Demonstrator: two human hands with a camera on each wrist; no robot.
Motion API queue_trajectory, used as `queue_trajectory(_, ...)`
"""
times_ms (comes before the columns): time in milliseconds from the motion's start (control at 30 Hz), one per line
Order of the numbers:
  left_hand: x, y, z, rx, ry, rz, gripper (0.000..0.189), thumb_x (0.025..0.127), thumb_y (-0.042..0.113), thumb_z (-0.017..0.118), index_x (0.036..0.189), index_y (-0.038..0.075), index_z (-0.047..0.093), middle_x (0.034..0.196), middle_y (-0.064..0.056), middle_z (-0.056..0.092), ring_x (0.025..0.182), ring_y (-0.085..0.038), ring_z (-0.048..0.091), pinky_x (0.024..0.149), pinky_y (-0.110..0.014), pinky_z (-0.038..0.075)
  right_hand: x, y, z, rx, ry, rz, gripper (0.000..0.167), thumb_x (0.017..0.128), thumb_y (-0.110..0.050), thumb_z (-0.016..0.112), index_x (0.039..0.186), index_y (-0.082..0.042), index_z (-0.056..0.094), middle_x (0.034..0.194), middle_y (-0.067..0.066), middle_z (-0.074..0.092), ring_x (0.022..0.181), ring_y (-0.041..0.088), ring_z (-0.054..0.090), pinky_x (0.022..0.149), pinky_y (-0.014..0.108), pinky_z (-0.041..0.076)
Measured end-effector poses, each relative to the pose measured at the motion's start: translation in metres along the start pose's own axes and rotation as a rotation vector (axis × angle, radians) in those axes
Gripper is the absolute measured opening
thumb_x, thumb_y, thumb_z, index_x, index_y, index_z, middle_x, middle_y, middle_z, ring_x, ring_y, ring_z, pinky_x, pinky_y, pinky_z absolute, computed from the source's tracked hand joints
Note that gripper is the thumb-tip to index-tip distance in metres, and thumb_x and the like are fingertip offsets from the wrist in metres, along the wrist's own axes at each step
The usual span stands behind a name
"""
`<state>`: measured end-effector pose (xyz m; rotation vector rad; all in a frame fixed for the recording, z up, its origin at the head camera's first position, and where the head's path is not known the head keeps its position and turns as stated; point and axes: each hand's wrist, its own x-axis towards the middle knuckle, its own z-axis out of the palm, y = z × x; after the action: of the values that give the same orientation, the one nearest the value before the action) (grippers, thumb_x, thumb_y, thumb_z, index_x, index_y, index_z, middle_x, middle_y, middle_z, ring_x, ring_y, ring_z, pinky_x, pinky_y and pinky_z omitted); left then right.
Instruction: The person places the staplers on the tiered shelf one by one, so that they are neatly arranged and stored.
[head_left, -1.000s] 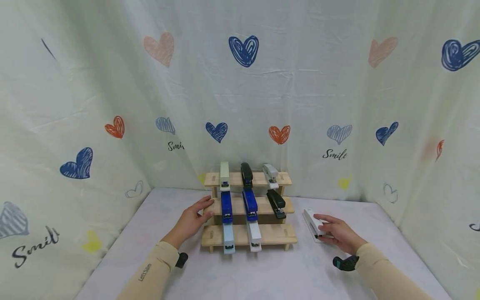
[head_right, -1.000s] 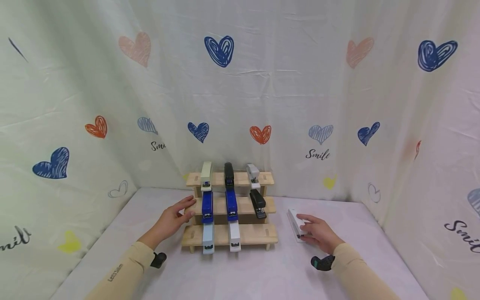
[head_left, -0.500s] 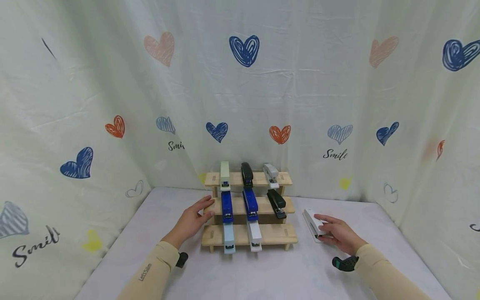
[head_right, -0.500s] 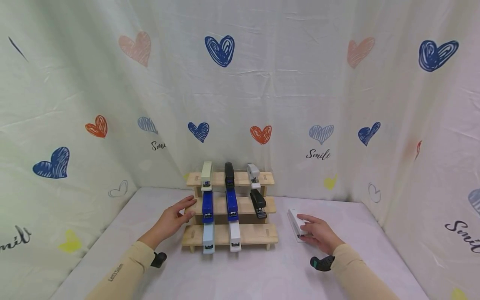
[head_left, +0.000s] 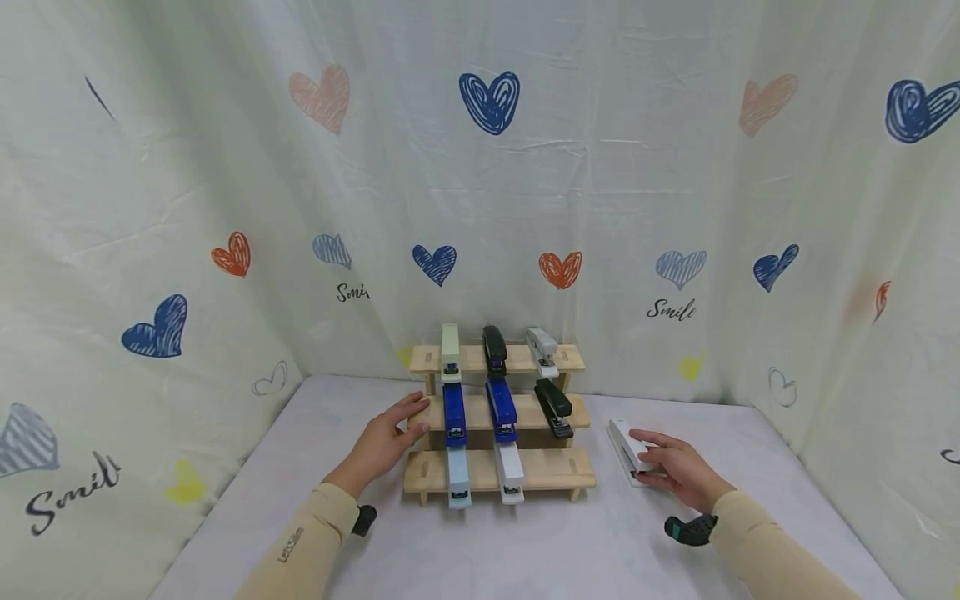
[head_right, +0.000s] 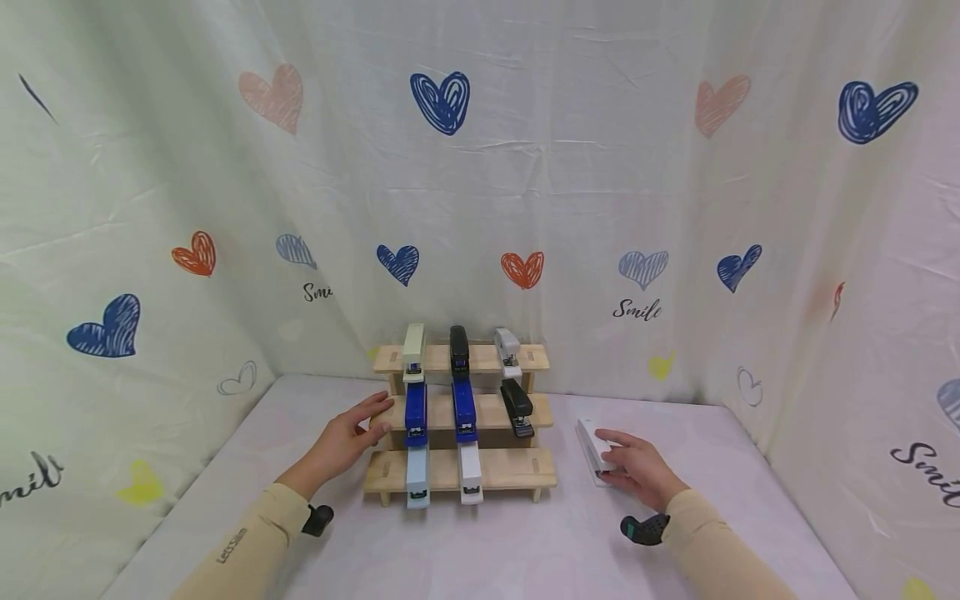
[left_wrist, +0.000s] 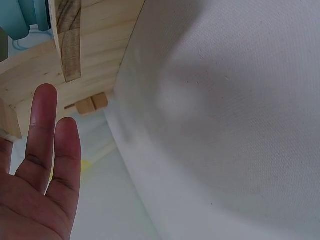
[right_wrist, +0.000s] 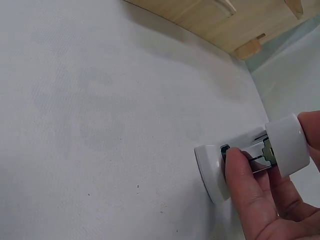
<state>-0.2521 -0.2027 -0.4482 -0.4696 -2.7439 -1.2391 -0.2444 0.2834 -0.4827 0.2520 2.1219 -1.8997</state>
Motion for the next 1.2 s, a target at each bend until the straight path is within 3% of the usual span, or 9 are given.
queue_trajectory(267, 0.001, 0.002, 0.001, -0.001, 0.003, -0.006, 0.049, 0.100, 0.023, 0.065, 0.144, 0.006, 0.054, 0.156, -0.009, 0.040, 0.136, -0.033, 0.044, 0.088, -0.042, 0.049, -0.011, -0.004, -0.004, 0.012, 0.008, 0.018, 0.055, 0.100, 0.000, 0.048, 0.153, 0.001, 0.035, 0.155, 0.030, 0.016, 0.127, 0.042, 0.041, 0.090, 0.046, 0.053)
queue_trajectory(767, 0.003, 0.000, 0.000, -0.003, -0.005, -0.007, 0.050, 0.100, 0.024, 0.065, 0.145, 0.007, 0.053, 0.157, -0.009, 0.038, 0.137, -0.033, 0.042, 0.091, -0.045, 0.048, -0.052, -0.030, 0.002, 0.012, -0.020, -0.003, 0.055, 0.101, -0.004, 0.051, 0.153, 0.001, 0.035, 0.159, 0.026, 0.013, 0.136, 0.048, 0.027, 0.090, 0.047, 0.053)
queue_trajectory(1000, 0.002, 0.000, 0.000, -0.002, -0.012, -0.011, 0.050, 0.100, 0.023, 0.064, 0.146, 0.006, 0.052, 0.157, -0.011, 0.037, 0.137, -0.034, 0.042, 0.090, -0.044, 0.049, -0.075, -0.039, 0.017, 0.051, -0.065, -0.018, 0.054, 0.098, -0.003, 0.055, 0.150, 0.001, 0.042, 0.155, 0.026, 0.019, 0.126, 0.041, 0.038, 0.091, 0.047, 0.052)
queue_trajectory(1200, 0.000, 0.001, 0.000, -0.007, -0.009, -0.016, 0.050, 0.100, 0.023, 0.064, 0.146, 0.006, 0.052, 0.157, -0.011, 0.037, 0.136, -0.034, 0.043, 0.088, -0.043, 0.049, -0.086, -0.041, 0.031, 0.056, -0.154, -0.051, 0.052, 0.098, -0.004, 0.059, 0.148, 0.001, 0.045, 0.149, 0.030, 0.028, 0.115, 0.033, 0.051, 0.091, 0.048, 0.052)
